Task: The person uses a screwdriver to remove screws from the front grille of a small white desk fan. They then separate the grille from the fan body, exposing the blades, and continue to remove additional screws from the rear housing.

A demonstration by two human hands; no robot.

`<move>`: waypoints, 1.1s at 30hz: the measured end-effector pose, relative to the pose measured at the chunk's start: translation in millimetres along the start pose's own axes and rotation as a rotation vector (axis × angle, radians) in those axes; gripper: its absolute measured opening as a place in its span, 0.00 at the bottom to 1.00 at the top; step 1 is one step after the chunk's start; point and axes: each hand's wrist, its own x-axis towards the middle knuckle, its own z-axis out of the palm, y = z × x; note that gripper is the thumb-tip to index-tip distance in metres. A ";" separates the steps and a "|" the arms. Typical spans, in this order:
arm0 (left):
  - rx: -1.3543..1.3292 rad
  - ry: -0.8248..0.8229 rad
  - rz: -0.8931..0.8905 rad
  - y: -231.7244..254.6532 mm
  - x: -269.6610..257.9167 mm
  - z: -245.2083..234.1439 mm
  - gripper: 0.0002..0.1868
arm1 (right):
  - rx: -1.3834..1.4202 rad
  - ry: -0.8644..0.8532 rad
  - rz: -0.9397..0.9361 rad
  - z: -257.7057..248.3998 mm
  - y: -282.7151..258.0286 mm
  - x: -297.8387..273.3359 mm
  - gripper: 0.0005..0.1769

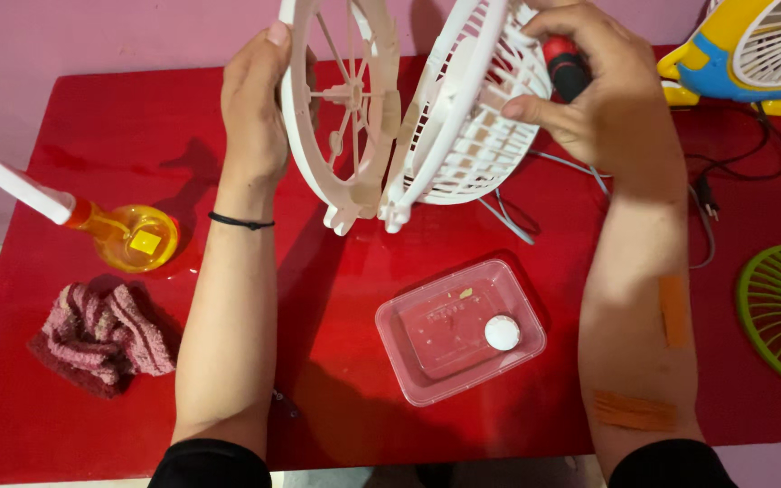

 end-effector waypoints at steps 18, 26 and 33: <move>-0.012 0.029 0.007 13.2 -0.7 -37.0 0.18 | -0.053 -0.018 -0.001 -7.1 -9.6 0.4 0.24; 0.096 0.019 0.035 20.1 -3.1 -42.2 0.18 | -0.010 -0.016 -0.026 -4.7 -13.2 0.6 0.29; -0.001 0.055 -0.001 24.5 -7.1 -43.1 0.16 | -0.228 -0.014 0.157 -1.5 -13.8 1.6 0.32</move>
